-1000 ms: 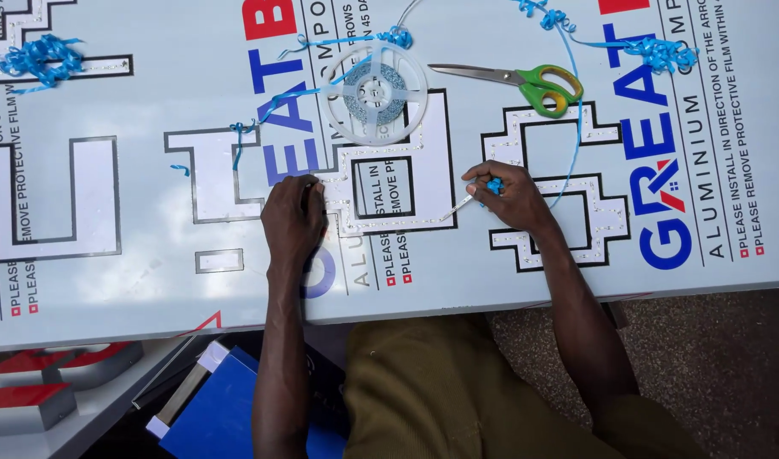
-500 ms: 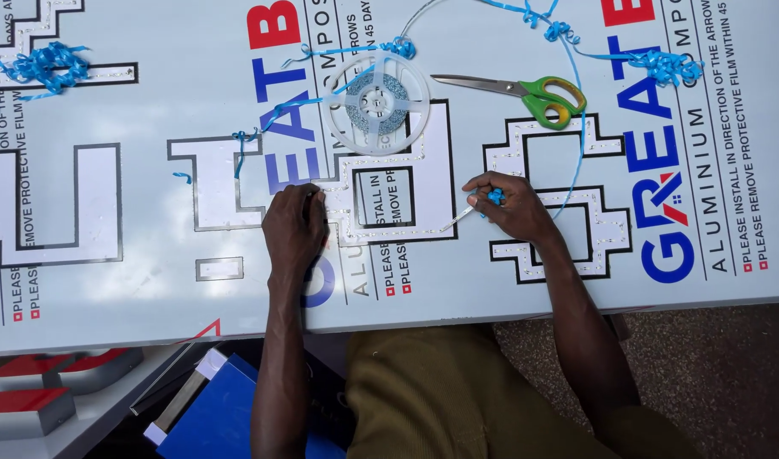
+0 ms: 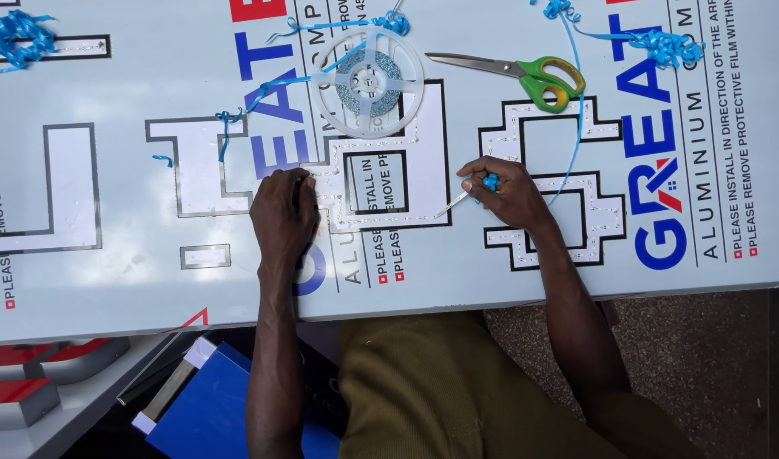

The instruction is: Peeling protective film from an aluminum sign panel and handling components

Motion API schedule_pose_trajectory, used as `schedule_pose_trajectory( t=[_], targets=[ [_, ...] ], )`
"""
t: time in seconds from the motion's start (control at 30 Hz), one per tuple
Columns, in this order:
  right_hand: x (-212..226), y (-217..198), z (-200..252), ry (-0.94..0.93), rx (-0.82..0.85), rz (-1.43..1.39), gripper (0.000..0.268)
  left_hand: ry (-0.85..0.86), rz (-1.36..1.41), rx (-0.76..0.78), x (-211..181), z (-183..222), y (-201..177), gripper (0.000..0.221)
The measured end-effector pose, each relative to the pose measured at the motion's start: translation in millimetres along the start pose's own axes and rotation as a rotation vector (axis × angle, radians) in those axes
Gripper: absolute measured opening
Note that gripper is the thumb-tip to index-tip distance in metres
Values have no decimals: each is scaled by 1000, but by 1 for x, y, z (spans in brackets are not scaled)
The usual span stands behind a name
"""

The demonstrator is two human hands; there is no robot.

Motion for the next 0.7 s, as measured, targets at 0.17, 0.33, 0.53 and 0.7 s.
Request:
schedule_pose_trajectory(
  t=[0.17,0.33,0.53,0.7],
  targets=[
    [-4,1,2,23,-1,-4,20,9,-15,-14,3,2,3,20],
    [2,2,3,5,-6,20,19,16,-2,-19,5,3,5,20],
    [-3,3,5,20,-4,-8,20,16,31,-14,2,4,2,20],
    [-3,3,5,13,-2,-19,20,21,9,-15,5,5,4,20]
  ],
)
Point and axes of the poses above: each hand's wrist, its own z-axis away from the middle knuckle, its own y-axis out of the palm, x = y × z, the point moved 3 cm from there along -z, towards the middle knuckle, and after that the axes turned 10 degrees about x, right-handed, at the moved point
